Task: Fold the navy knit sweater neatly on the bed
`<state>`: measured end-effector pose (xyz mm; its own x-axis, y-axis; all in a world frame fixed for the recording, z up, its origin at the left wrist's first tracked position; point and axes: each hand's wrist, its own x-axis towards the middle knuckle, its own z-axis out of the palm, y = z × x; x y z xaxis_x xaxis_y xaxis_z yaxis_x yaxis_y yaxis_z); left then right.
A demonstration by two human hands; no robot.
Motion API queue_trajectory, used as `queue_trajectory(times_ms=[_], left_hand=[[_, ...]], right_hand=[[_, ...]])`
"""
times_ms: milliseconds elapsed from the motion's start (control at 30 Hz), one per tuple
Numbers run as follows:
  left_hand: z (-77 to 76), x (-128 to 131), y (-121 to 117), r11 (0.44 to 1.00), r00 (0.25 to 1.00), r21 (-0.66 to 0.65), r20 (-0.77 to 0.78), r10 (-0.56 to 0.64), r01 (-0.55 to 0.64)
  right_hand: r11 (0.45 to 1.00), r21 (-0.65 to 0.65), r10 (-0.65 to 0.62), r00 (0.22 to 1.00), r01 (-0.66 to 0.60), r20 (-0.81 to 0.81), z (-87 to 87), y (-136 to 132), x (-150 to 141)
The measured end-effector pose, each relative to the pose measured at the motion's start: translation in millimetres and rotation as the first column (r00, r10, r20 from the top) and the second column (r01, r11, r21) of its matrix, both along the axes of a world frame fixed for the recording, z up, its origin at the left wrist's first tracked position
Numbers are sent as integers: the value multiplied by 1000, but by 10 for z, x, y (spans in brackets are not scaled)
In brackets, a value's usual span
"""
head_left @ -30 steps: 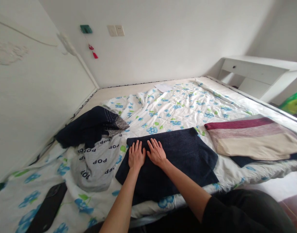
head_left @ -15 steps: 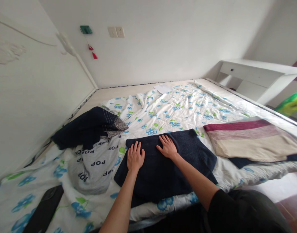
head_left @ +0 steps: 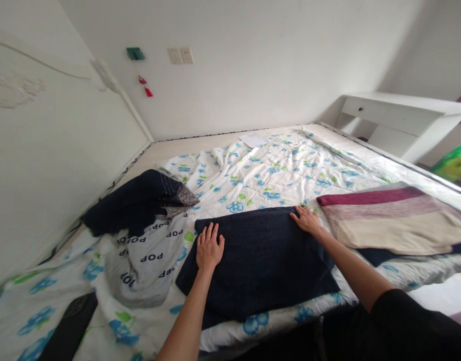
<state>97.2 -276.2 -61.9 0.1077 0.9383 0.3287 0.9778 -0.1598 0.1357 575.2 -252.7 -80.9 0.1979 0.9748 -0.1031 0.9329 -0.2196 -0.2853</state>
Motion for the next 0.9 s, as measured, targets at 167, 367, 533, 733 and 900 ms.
queue_trajectory(times_ms=[167,367,533,733,900], left_hand=[[3,14,9,1000,1000,1,-11,0,0],[-13,26,29,1000,1000,7,2,14,-14],[-15,31,25,1000,1000,14,-9,28,-28],[33,41,-3,999,999,-12,-4,32,-32],[57,58,-18,999,999,-20,17,32,-32]], right_hand=[[999,47,18,970,-7,-241,0,194,461],[929,39,-267,740,368,-617,21,337,676],[927,-157,-333,556,341,-761,63,441,403],[838,91,-357,667,538,-654,92,370,615],[895,67,-398,856,442,-330,-9,182,792]])
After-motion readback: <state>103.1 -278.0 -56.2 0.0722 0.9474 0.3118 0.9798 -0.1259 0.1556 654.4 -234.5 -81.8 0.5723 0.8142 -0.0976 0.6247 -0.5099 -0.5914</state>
